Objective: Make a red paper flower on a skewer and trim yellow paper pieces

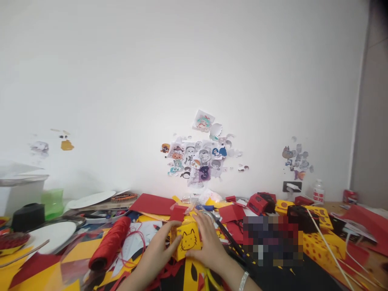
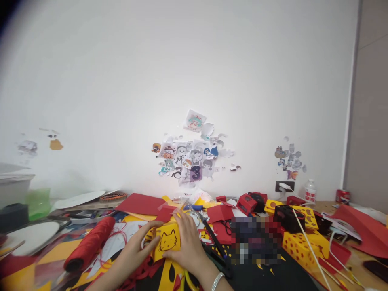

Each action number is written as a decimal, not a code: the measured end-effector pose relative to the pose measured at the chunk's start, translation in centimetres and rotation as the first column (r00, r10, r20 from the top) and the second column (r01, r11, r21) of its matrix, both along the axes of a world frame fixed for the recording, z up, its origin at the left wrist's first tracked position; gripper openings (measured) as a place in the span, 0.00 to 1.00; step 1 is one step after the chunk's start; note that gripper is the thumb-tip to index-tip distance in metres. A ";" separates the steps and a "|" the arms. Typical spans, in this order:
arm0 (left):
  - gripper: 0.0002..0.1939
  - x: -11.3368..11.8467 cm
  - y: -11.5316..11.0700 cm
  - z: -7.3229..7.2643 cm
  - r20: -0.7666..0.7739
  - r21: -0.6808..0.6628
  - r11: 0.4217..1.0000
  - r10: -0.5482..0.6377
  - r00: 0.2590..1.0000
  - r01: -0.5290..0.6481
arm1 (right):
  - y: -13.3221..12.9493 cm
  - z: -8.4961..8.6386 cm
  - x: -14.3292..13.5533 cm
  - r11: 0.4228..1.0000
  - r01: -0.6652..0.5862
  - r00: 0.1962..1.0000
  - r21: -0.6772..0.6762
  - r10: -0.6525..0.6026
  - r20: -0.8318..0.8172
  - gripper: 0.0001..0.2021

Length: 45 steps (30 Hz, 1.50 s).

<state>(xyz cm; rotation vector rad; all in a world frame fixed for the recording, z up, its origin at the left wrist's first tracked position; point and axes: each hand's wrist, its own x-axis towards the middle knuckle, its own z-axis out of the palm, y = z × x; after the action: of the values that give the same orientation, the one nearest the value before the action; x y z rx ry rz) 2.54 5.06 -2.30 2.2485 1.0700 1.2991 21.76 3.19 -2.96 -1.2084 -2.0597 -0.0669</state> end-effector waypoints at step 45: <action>0.10 1.6 -1.9 -0.1 0.178 -0.032 0.998 0.053 0.983 -0.048 | 0.3 -1.9 0.3 0.978 -0.087 0.969 0.188 0.039 0.245 0.36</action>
<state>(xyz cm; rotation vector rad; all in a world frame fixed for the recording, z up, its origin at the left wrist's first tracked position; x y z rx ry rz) 4.16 3.20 -2.40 2.0519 1.0786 1.4670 22.05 3.46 -4.90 -1.0534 -2.2372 -0.3966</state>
